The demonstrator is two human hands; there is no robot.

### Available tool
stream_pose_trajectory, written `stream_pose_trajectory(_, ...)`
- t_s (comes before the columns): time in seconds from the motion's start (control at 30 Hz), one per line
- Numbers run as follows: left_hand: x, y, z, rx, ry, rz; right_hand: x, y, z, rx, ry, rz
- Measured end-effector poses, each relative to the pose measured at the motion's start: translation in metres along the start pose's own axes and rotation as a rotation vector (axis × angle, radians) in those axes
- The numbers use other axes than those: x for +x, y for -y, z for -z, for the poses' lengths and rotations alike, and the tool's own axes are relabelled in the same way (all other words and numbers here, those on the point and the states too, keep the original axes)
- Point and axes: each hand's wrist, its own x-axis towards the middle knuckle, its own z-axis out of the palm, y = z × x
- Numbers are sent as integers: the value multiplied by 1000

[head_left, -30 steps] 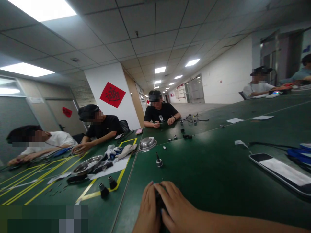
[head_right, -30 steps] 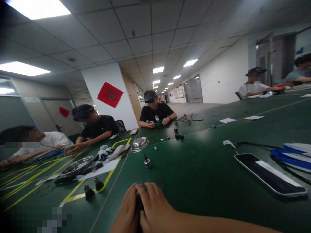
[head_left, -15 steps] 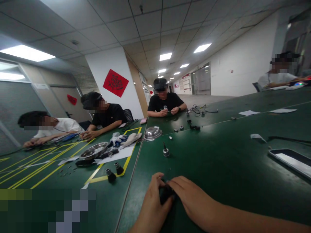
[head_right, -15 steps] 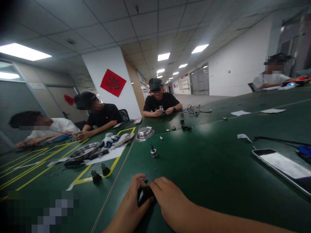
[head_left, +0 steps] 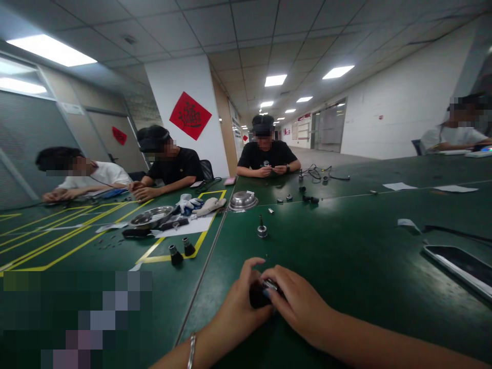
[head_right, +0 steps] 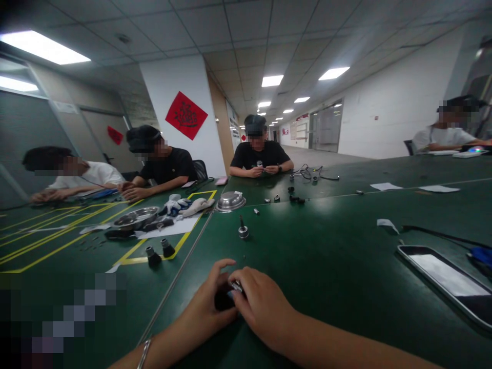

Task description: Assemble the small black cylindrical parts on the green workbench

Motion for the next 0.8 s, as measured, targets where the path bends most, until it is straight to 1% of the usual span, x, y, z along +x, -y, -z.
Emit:
stream_pose_trajectory(0.1, -1, -7, 2, -86, 89, -22, -2, 0, -1, 14, -4, 45)
stream_pose_trajectory(0.17, -1, -10, 3, -113, 116, -29, -3, 0, -2, 54, -40, 35)
stream_pose_trajectory(0.23, -1, -11, 3, -114, 116, -19, -3, -1, -2, 79, -74, 30)
stream_pose_trajectory(0.4, -1, -14, 3, -16, 103, -18, -1, -2, 0, 106, -113, 112)
stream_pose_trajectory(0.53, -2, -17, 4, 107, 134, -16, 0, -1, -1, 3, -95, 111)
stream_pose_trajectory(0.67, -3, -12, 4, 215, 155, -5, 0, 0, -2, -88, -57, 154)
stream_pose_trajectory(0.8, -2, -6, 2, 232, 136, -20, 0, 2, -1, -112, -32, 141)
